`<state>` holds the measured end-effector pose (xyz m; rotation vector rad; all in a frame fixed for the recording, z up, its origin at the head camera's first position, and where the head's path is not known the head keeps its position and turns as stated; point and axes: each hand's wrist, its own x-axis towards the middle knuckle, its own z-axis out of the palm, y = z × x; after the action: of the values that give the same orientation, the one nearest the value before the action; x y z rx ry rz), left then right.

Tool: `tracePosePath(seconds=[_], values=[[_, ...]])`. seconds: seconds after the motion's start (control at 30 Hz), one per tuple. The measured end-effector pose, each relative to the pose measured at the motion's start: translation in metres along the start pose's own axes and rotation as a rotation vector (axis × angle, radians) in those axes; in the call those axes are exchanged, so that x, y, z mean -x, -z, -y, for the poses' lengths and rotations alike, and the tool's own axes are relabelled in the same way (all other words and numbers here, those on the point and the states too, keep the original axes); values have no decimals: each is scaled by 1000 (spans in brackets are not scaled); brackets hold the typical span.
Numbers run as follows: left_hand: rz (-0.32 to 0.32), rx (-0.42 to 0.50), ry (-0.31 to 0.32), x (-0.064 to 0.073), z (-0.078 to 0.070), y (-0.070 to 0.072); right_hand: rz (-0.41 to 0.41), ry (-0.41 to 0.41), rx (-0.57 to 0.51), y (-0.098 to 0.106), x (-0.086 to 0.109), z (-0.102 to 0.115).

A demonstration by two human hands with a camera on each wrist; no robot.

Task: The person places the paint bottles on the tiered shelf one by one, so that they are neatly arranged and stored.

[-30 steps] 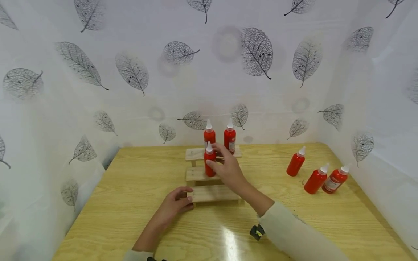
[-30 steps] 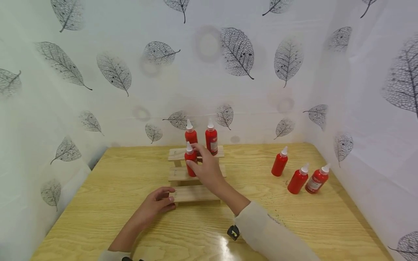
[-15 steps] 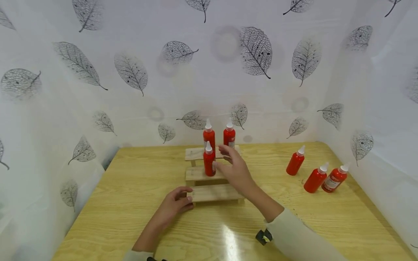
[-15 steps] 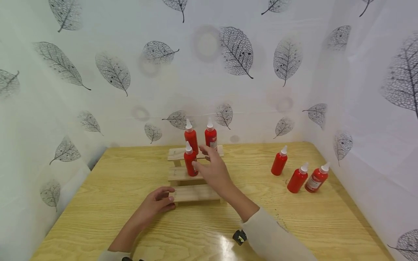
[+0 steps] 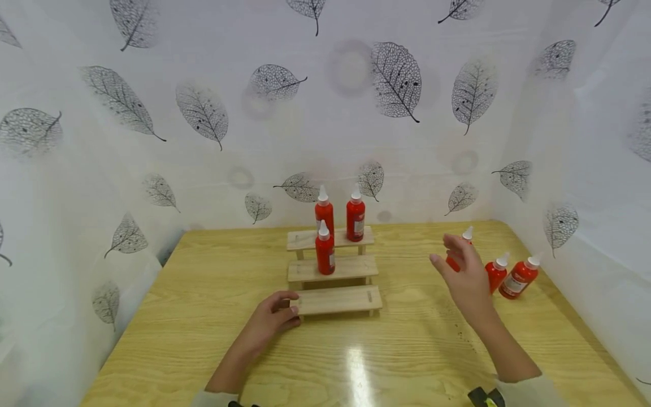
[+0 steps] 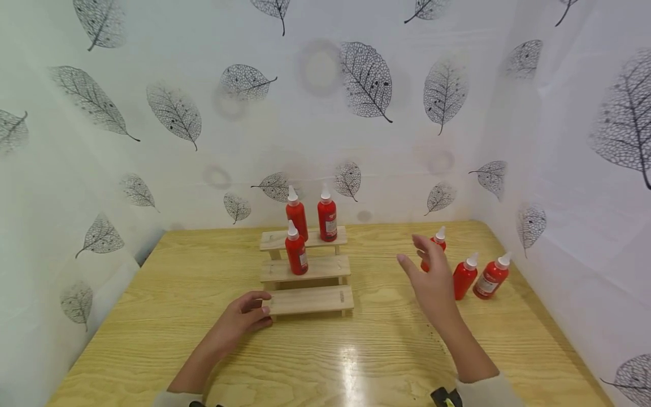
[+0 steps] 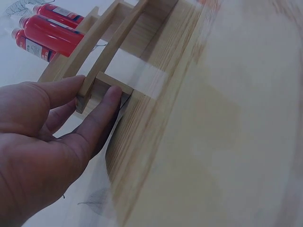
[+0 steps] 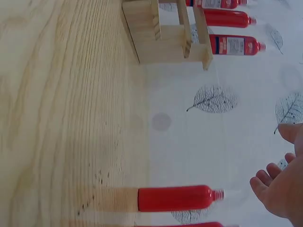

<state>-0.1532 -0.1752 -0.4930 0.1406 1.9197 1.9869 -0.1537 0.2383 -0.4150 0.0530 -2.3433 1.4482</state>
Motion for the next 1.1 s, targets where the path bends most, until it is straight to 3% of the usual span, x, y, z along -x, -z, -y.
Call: tracePosePath(seconds=[0.2,0.37,0.73,1.1], values=[[5,5,1,-1,0,1,-130,-150,94,49,14,-20],[-5,6,6,0,0,2,-217,-267,113,70,21,-36],[-2,-4,9,2,0,1,-202,-317,44,64,17,-65],[-4,-3,2,1,1,1,-211,-361,71,60,13,-79]])
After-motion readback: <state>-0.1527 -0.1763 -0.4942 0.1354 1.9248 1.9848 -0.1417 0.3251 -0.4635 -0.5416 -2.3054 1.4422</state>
